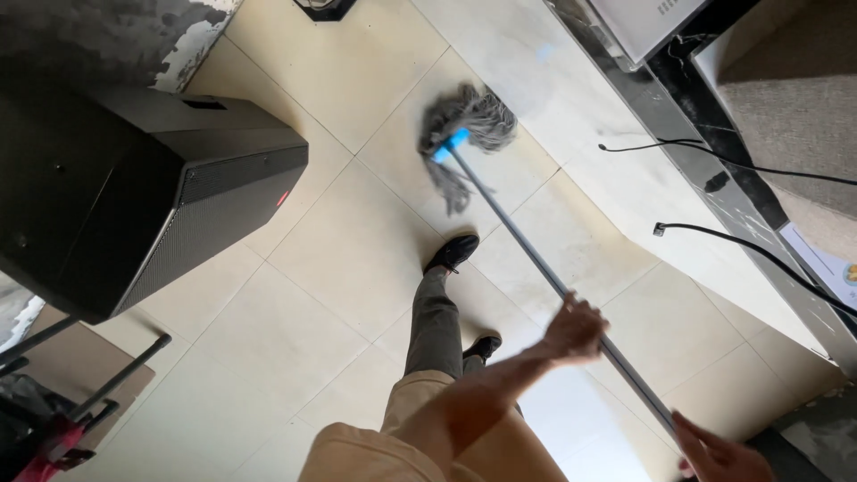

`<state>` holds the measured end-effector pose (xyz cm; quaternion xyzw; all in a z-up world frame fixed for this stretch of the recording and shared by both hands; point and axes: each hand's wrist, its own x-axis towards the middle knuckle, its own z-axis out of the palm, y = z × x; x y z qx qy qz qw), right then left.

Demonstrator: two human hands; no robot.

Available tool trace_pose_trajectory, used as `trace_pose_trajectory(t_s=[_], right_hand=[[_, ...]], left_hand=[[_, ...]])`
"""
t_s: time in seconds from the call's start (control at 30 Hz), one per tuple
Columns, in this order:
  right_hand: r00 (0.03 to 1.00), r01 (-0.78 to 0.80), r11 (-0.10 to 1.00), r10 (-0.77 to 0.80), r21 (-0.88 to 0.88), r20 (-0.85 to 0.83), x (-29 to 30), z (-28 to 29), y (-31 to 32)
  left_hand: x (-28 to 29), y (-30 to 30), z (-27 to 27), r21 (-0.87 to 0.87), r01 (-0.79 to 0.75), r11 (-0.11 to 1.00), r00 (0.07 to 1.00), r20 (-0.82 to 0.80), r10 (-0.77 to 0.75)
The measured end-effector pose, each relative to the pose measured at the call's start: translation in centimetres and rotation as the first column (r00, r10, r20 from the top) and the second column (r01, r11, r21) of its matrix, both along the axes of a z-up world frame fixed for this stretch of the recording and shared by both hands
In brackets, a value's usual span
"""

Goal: Mopping the tiled floor of a coffee shop using a string mop

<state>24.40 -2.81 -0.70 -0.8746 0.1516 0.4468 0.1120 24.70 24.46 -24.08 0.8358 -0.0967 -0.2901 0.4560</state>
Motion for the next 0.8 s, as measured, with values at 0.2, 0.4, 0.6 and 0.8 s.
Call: trace_pose_trajectory(t_s=[0.2,0.4,0.6,0.8], right_hand=[[0.993,-0.025,0.989,0.040,0.145,-0.107,10.8,-7.4,34.3],[0.977,-0.146,0.927,0.190,0.345,-0.095,10.3,-12.1,41.4],[0.776,-0.630,0.760,0.611,0.161,0.155,1.3,-6.5,13.1],[0.906,0.187,0.763,-0.377,-0.619,-0.191,3.2,15.4,10.8]], left_hand=[[1.7,23.8,-15.6,0.032,-0.496,0.868,0.762,0.497,0.417],[3.1,34.1,-16.6,0.716,-0.199,0.669,0.978,0.097,0.186],[3.5,9.7,-6.3,0.518,0.082,0.851,0.983,0.099,-0.155],[3.0,-12.2,8.1,-0.183,0.461,0.868,0.868,-0.110,-0.484]])
